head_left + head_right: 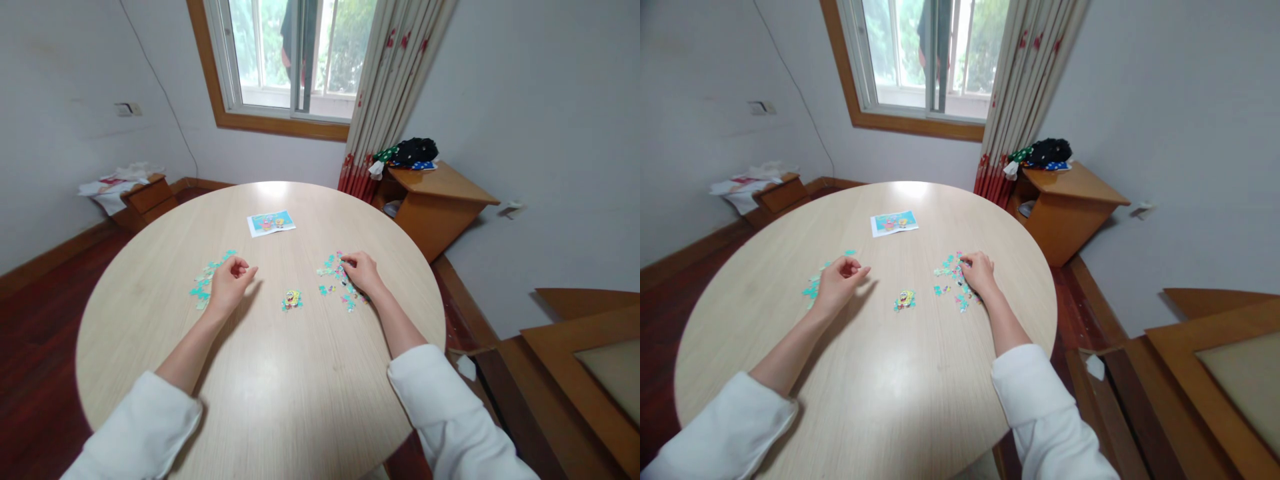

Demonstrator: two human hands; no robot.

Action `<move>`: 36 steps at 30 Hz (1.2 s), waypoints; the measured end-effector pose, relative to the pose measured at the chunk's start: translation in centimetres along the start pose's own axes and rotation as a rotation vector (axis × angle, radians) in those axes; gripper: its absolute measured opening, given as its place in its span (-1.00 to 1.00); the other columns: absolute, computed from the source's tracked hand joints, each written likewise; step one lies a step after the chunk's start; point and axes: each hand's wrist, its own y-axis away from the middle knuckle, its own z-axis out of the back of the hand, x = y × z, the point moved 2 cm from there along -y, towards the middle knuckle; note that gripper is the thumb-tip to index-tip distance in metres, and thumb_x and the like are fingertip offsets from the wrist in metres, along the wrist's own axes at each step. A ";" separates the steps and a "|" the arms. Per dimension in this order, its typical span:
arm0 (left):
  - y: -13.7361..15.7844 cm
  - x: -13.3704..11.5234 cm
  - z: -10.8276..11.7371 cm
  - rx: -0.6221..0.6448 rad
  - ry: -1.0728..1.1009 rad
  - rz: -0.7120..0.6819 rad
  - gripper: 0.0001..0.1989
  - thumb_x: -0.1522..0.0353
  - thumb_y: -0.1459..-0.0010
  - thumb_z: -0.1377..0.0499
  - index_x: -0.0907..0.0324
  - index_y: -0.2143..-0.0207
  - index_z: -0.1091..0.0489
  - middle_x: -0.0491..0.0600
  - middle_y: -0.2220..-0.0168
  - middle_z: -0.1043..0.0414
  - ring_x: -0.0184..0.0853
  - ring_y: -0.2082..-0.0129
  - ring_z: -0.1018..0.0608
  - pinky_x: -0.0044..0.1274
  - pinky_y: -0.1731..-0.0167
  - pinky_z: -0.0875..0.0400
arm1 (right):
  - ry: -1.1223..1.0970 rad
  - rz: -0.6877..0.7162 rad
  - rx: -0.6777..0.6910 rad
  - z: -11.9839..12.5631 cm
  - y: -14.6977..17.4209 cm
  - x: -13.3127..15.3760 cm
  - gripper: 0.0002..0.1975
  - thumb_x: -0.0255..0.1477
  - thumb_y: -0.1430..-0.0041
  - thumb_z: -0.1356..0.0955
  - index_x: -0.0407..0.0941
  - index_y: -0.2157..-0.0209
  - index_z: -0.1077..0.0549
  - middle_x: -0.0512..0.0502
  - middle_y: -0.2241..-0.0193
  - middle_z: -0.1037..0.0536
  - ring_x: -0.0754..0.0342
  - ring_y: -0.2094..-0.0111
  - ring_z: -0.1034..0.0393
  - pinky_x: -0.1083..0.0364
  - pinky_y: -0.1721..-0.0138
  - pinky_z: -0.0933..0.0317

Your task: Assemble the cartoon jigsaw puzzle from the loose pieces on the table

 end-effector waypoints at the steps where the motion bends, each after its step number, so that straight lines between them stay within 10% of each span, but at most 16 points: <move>1: 0.0 0.1 0.0 -0.001 0.003 0.002 -0.76 0.24 0.21 -0.22 0.19 0.54 -0.26 -0.18 0.62 -0.23 -0.46 0.60 -0.29 -0.58 0.54 -0.17 | -0.002 0.001 0.003 0.0 0.0 0.1 -0.74 -0.42 -0.06 -0.31 -0.05 0.21 -0.55 -0.10 0.24 -0.54 0.04 0.17 -0.35 0.06 0.10 -0.15; 36: 0.5 -1.3 -0.1 0.024 -0.089 0.023 -0.84 0.36 0.21 -0.16 0.17 0.69 -0.21 -0.21 0.72 -0.18 -0.49 0.68 -0.22 -0.60 0.62 -0.09 | 0.055 -0.015 0.064 0.5 1.7 2.9 -0.85 -0.38 -0.03 -0.33 -0.06 0.33 -0.51 -0.11 0.21 -0.46 -0.05 0.11 -0.23 -0.03 0.10 0.00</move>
